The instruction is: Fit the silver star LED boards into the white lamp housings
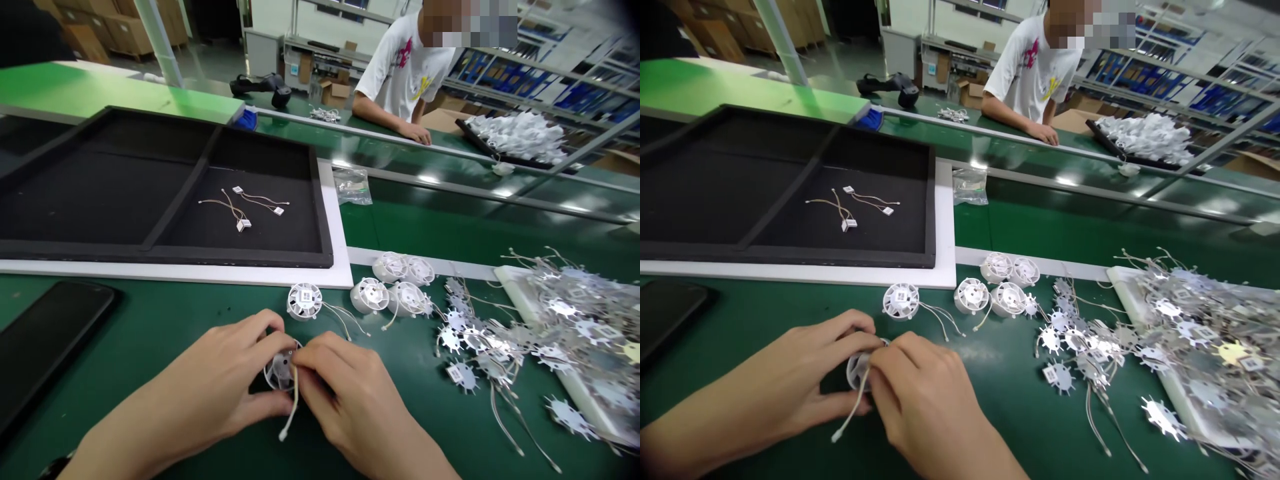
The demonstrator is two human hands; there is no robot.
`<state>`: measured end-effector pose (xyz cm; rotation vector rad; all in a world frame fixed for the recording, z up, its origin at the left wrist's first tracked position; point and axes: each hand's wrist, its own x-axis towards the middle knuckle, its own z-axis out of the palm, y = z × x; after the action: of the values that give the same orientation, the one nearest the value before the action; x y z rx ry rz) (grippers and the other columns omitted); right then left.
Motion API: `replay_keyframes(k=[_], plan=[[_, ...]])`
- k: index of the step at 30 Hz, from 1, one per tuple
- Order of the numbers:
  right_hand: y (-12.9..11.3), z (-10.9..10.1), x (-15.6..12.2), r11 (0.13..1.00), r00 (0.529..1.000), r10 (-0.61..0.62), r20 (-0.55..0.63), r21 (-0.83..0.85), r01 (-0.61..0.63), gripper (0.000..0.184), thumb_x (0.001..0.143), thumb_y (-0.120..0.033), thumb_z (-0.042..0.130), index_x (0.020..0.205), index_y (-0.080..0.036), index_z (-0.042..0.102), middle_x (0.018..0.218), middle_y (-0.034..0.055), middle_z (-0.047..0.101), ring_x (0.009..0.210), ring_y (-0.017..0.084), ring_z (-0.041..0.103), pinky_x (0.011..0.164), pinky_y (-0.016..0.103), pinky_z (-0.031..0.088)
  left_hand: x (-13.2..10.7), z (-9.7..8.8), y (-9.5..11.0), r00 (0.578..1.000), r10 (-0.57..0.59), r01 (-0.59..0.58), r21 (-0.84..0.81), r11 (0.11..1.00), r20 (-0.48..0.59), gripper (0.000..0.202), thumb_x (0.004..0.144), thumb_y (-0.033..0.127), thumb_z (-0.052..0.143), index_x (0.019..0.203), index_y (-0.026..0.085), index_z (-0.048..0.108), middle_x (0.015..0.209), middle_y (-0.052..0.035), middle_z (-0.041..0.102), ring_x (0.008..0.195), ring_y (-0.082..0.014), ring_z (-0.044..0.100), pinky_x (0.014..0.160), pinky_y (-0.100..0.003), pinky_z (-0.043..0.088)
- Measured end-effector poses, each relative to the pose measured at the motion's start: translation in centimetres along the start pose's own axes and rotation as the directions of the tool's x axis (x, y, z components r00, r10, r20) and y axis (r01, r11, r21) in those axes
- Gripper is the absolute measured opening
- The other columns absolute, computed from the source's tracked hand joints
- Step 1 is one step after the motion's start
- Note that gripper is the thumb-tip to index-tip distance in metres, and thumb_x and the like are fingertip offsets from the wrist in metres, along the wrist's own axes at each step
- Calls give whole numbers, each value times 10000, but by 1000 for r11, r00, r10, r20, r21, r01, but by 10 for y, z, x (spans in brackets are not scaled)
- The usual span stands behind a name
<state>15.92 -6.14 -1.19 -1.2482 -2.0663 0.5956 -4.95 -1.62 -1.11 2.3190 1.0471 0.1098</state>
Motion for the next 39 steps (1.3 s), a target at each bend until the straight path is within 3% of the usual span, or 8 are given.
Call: replay_keyframes(k=[4, 9, 19, 25, 28, 31, 34, 39], plan=[[2, -4, -8, 1000, 997, 15, -80, 14, -14, 184, 960, -155, 538, 835, -183, 671, 722, -9, 684, 574, 110, 598, 533, 233, 445, 3, 11, 0, 988, 105, -91, 118, 989, -114, 227, 898, 343, 766, 1073, 254, 652, 1238, -45, 683, 1014, -285, 700, 817, -386, 521], [7, -7, -21, 994, 990, 113, -84, 6, -113, 257, 960, -182, 493, 739, -198, 623, 650, -16, 636, 537, 105, 574, 504, 229, 407, 5, 9, 1, 986, 146, -130, 172, 976, -83, 366, 921, 451, 774, 1191, 266, 611, 1070, -14, 719, 831, -249, 705, 697, -353, 491], [14, -6, -33, 944, 945, 325, 21, -69, -323, 360, 1029, -279, 435, 680, -223, 504, 602, -32, 555, 471, 109, 489, 443, 247, 313, 5, 13, 2, 994, 101, -91, 201, 975, -41, 339, 987, 392, 694, 1307, 331, 600, 1230, -33, 661, 733, -196, 701, 611, -319, 510], [20, 1, -39, 927, 946, 324, 9, -203, -315, 343, 1026, -265, 445, 707, -228, 568, 630, -7, 647, 480, 148, 605, 435, 257, 385, 6, 15, -3, 935, 323, -279, 261, 924, -144, 361, 973, 257, 686, 1310, 250, 559, 1338, -97, 666, 1188, -344, 664, 947, -485, 565], [10, -20, -34, 921, 986, 166, -29, -353, -165, 278, 1027, -272, 455, 887, -211, 687, 705, 30, 725, 471, 177, 661, 380, 273, 396, 8, 12, -3, 909, 399, -353, 279, 893, -125, 348, 937, 134, 643, 1265, 232, 581, 1311, -121, 682, 1185, -353, 669, 920, -492, 587], [1, -67, 7, 921, 996, 20, -90, -386, -53, 231, 1014, -378, 565, 1038, -221, 733, 842, 76, 775, 649, 218, 733, 475, 285, 501, 10, 11, -1, 870, 463, -396, 319, 861, -169, 370, 897, 61, 617, 1225, 234, 619, 1318, -141, 682, 1152, -368, 684, 894, -499, 599], [22, -113, 88, 921, 955, 277, -105, -255, -295, 227, 993, -389, 611, 915, -230, 753, 919, 72, 776, 762, 225, 715, 624, 314, 551, 10, 13, 2, 823, 513, -411, 367, 835, -246, 390, 851, -6, 574, 1154, 226, 654, 1287, -130, 703, 1125, -337, 691, 914, -461, 583], [114, -117, 200, 714, 705, 678, -209, -42, -699, 322, 943, -283, 756, 1234, -165, 683, 1196, 111, 713, 988, 236, 701, 866, 406, 599, 8, 21, 3, 796, 521, -381, 414, 826, -307, 321, 868, 35, 583, 1099, 248, 649, 1188, -77, 728, 1067, -255, 686, 809, -341, 540]])
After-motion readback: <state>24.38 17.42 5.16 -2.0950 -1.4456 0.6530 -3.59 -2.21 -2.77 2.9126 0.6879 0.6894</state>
